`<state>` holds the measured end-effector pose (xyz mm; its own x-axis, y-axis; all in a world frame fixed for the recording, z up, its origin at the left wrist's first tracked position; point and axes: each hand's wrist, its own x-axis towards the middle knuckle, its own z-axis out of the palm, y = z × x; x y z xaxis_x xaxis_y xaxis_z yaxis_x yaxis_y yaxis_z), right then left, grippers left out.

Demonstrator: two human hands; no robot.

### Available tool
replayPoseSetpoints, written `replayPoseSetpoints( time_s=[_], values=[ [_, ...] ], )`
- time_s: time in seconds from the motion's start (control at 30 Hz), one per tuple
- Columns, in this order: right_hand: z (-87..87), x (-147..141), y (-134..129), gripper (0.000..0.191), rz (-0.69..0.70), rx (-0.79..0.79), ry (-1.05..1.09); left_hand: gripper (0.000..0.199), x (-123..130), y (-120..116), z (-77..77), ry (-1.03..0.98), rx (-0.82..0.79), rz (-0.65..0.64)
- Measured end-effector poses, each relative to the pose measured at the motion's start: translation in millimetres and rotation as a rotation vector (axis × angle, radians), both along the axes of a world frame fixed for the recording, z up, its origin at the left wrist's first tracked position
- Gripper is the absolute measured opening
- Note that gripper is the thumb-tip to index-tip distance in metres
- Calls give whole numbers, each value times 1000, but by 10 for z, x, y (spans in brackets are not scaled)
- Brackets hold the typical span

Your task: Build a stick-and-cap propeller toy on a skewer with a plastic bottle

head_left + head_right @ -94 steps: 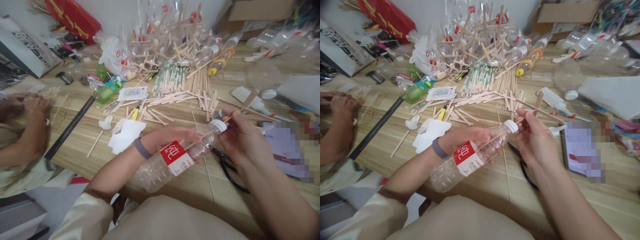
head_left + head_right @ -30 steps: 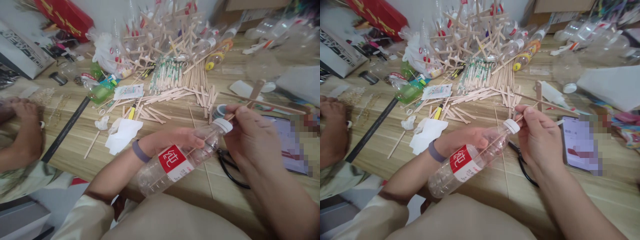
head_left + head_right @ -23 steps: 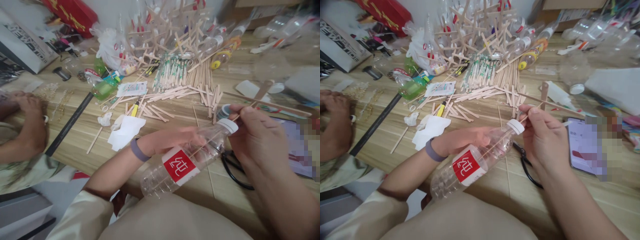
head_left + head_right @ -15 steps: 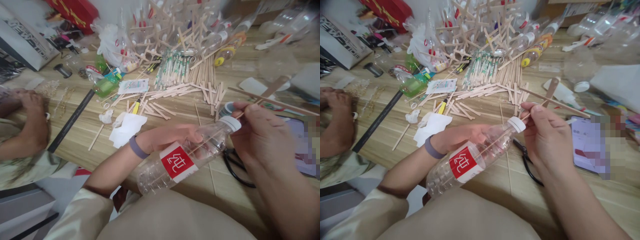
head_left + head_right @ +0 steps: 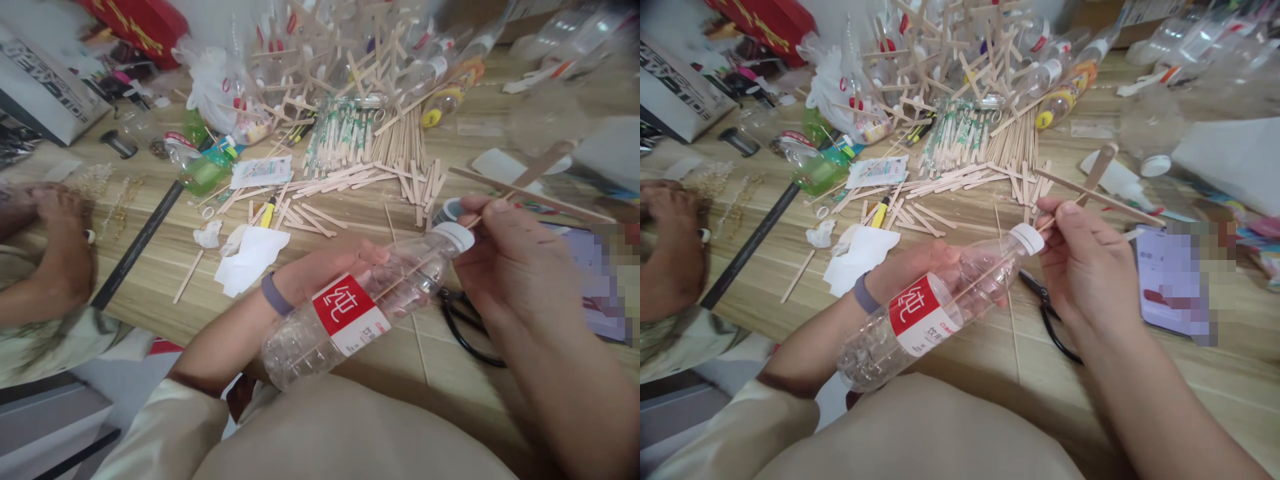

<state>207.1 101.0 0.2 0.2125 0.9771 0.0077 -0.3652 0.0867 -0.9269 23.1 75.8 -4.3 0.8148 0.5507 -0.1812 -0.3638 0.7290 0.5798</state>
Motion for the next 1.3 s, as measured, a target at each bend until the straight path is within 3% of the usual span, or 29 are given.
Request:
replayPoseSetpoints(
  time_s=[0.2, 0.37, 1.1, 1.3],
  values=[
    [-1, 10, 2, 10, 11, -15, -10, 37, -11, 18, 2, 74, 62, 14],
    [32, 13, 11, 14, 3, -56, 16, 41, 13, 17, 15, 18, 27, -43],
    [45, 0, 10, 23, 20, -94, 69, 43, 8, 3, -10, 22, 48, -3],
    [38, 19, 3, 16, 38, -73, 65, 45, 26, 38, -36, 16, 11, -28]
  ],
)
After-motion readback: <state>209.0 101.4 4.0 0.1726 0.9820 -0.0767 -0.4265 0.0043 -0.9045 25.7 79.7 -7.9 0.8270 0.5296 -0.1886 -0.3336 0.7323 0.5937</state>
